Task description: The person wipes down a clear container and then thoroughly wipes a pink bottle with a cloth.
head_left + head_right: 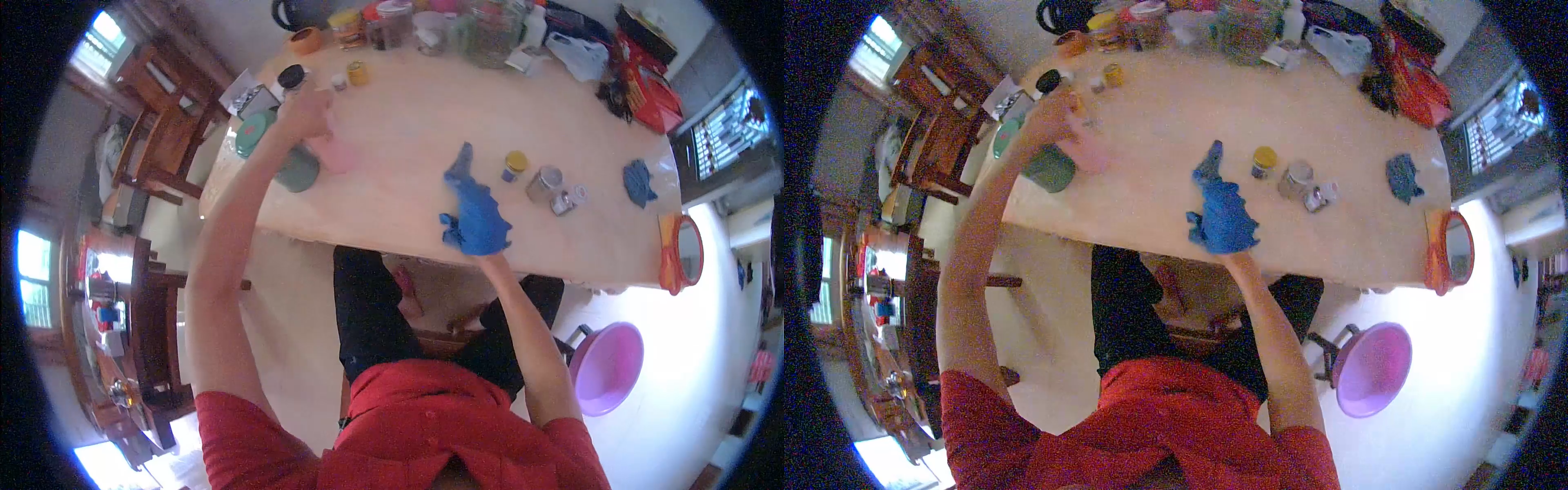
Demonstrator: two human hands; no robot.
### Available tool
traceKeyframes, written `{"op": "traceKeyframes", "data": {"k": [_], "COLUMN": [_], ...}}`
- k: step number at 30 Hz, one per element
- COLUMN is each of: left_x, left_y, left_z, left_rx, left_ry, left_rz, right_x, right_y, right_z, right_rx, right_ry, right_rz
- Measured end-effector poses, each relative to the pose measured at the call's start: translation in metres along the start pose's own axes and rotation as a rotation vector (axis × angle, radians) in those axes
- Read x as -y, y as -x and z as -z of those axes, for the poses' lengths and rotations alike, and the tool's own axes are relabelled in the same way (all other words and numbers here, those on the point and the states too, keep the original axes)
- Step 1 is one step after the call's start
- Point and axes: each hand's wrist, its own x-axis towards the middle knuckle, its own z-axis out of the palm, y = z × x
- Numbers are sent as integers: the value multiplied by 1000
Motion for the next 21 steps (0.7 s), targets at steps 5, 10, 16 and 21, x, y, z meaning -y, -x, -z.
{"op": "traceKeyframes", "data": {"k": [5,10,16,21], "left_x": [-37,-109,-161,-159], "left_y": [10,28,38,46], "left_z": [20,39,28,22], "left_rx": [-101,-67,-117,-241], "left_ry": [35,49,167,318], "left_rz": [-94,-315,-314,-373], "right_x": [-4,22,21,38], "right_y": [5,-32,-40,-54], "right_z": [0,28,38,53], "right_rx": [-49,329,668,934], "right_ry": [4,-171,363,847], "right_rz": [-15,-484,-293,114]}}
